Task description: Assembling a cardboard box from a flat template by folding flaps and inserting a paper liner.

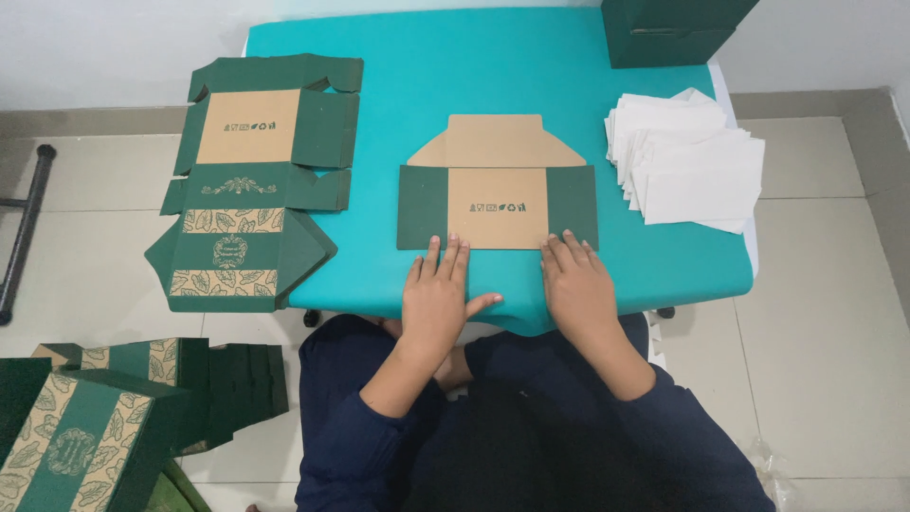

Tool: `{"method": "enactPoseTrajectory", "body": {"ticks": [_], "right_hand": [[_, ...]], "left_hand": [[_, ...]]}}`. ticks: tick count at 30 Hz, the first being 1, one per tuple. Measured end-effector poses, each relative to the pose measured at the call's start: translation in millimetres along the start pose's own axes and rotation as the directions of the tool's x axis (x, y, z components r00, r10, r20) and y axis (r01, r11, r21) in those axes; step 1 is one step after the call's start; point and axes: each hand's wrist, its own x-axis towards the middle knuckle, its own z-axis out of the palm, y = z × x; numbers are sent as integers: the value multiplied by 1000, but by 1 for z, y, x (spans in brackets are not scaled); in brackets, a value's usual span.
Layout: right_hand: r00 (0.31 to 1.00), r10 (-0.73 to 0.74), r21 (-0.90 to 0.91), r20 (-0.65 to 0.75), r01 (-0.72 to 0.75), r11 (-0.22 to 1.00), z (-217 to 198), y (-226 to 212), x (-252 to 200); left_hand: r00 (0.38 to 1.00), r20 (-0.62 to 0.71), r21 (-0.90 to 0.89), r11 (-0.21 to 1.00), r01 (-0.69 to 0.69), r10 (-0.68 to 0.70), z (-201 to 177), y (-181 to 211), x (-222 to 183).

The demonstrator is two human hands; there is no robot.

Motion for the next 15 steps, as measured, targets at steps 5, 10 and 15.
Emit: {"method": "enactPoseTrajectory", "body": {"ticks": [5, 10, 15], "right_hand": [[989, -144, -92, -34, 141, 986, 25, 5, -2], [999, -44, 244, 7, 41, 969, 15, 30, -4], [960, 248, 413, -133, -174, 894, 26, 26, -13]], "left_hand": [[1000, 15, -1, 1000, -9, 9, 0, -4, 1], [998, -51, -22, 999, -27, 26, -25, -13, 13], [961, -150, -151, 966, 211, -234, -30, -39, 31]]}}
